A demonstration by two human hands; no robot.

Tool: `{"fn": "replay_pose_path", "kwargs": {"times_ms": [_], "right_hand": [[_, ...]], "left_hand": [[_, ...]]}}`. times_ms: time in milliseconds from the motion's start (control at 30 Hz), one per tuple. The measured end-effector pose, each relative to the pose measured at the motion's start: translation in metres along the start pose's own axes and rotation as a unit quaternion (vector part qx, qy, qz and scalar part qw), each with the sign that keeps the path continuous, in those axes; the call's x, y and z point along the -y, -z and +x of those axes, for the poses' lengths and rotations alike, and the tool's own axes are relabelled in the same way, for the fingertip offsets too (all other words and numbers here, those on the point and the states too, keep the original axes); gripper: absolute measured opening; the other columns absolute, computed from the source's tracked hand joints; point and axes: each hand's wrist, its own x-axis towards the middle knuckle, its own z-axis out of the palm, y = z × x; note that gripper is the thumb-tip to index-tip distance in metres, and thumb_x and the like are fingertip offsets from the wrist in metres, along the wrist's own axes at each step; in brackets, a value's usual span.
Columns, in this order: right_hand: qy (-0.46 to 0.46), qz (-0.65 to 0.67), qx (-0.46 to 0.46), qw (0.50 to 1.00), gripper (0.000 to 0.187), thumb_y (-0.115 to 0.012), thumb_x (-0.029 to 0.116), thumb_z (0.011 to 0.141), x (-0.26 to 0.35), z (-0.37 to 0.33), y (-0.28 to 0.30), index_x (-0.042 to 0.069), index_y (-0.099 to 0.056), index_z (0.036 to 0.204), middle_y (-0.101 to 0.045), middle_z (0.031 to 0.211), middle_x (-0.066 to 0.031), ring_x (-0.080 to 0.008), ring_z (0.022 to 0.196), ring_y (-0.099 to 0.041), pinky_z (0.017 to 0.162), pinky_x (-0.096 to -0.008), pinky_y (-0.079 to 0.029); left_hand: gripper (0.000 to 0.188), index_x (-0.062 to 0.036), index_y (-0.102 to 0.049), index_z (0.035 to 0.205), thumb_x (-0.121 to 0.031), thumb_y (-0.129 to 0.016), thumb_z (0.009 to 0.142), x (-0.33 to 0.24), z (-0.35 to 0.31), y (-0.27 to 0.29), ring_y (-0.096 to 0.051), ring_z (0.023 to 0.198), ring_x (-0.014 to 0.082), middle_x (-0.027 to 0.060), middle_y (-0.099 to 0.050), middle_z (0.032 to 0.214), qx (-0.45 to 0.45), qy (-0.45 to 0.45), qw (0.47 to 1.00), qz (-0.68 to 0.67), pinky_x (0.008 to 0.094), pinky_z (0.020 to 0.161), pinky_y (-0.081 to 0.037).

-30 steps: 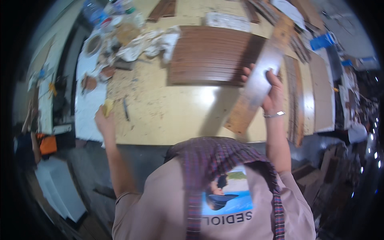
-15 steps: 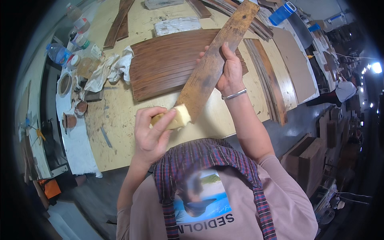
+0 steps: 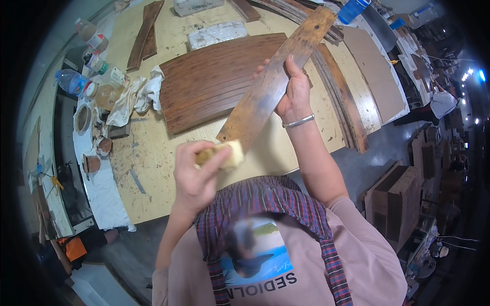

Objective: The person wipes down wooden slats with a cloth and then applies a substance to the edges and surfaces using a small yellow sponge.

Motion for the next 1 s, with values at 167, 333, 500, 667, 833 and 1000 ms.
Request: {"fn": "replay_pose_path", "kwargs": {"times_ms": [167, 333, 500, 667, 833, 1000], "right_hand": [[-0.017, 0.005, -0.004, 1.0, 0.042, -0.048, 0.037, 0.103, 0.002, -0.001, 0.009, -0.001, -0.049, 0.119, -0.062, 0.107, -0.0184, -0.0341, 0.093, -0.065, 0.085, -0.0528, -0.056], [-0.087, 0.016, 0.034, 0.995, 0.045, -0.048, 0.037, 0.103, 0.008, -0.008, 0.005, -0.004, -0.051, 0.122, -0.063, 0.114, -0.0199, -0.0349, 0.099, -0.066, 0.09, -0.0533, -0.055], [-0.084, -0.097, 0.159, 0.979, 0.039, -0.054, 0.027, 0.101, 0.031, -0.003, 0.005, -0.002, -0.05, 0.126, -0.063, 0.114, -0.0193, -0.0371, 0.096, -0.069, 0.08, -0.047, -0.061], [-0.062, -0.194, 0.103, 0.974, 0.022, -0.055, 0.004, 0.097, 0.02, 0.003, -0.029, -0.011, -0.052, 0.113, -0.065, 0.09, -0.0193, -0.032, 0.069, -0.072, 0.059, -0.0402, -0.064], [-0.095, -0.166, 0.137, 0.972, 0.021, -0.055, 0.004, 0.097, 0.009, 0.002, -0.034, -0.01, -0.052, 0.112, -0.065, 0.091, -0.0202, -0.0342, 0.071, -0.072, 0.059, -0.0412, -0.063], [-0.145, -0.157, 0.136, 0.967, 0.024, -0.056, 0.005, 0.097, -0.001, -0.007, -0.036, -0.009, -0.052, 0.115, -0.065, 0.09, -0.019, -0.034, 0.072, -0.072, 0.062, -0.0426, -0.063]], "left_hand": [[0.052, -0.0095, -0.069, 0.119, 0.007, -0.065, 0.07, 0.023, -0.009, 0.009, -0.055, 0.1, 0.0308, 0.0126, -0.059, 0.11, -0.033, 0.114, 0.993, -0.008, 0.0402, 0.087, -0.046], [0.05, -0.006, -0.068, 0.119, 0.007, -0.066, 0.071, 0.013, 0.002, 0.007, -0.056, 0.1, 0.0299, 0.0124, -0.06, 0.111, -0.007, 0.086, 0.995, -0.055, 0.0396, 0.089, -0.046], [0.048, -0.0036, -0.066, 0.12, 0.004, -0.069, 0.073, 0.028, -0.002, 0.015, -0.058, 0.098, 0.0284, 0.0141, -0.06, 0.109, -0.082, 0.109, 0.99, -0.039, 0.0361, 0.086, -0.048], [0.049, -0.0017, -0.065, 0.118, 0.002, -0.073, 0.071, -0.001, 0.011, 0.0, -0.06, 0.093, 0.0269, 0.0152, -0.061, 0.108, 0.001, -0.007, 0.992, -0.123, 0.035, 0.078, -0.049], [0.055, -0.0097, -0.07, 0.116, -0.003, -0.079, 0.063, -0.008, 0.024, -0.008, -0.06, 0.087, 0.0287, 0.0111, -0.062, 0.101, 0.037, -0.083, 0.99, -0.106, 0.0384, 0.075, -0.05], [0.051, -0.0078, -0.069, 0.115, 0.0, -0.077, 0.065, 0.024, 0.046, -0.01, -0.059, 0.09, 0.0282, 0.0104, -0.064, 0.101, -0.072, 0.03, 0.997, -0.023, 0.0387, 0.075, -0.05]]}}
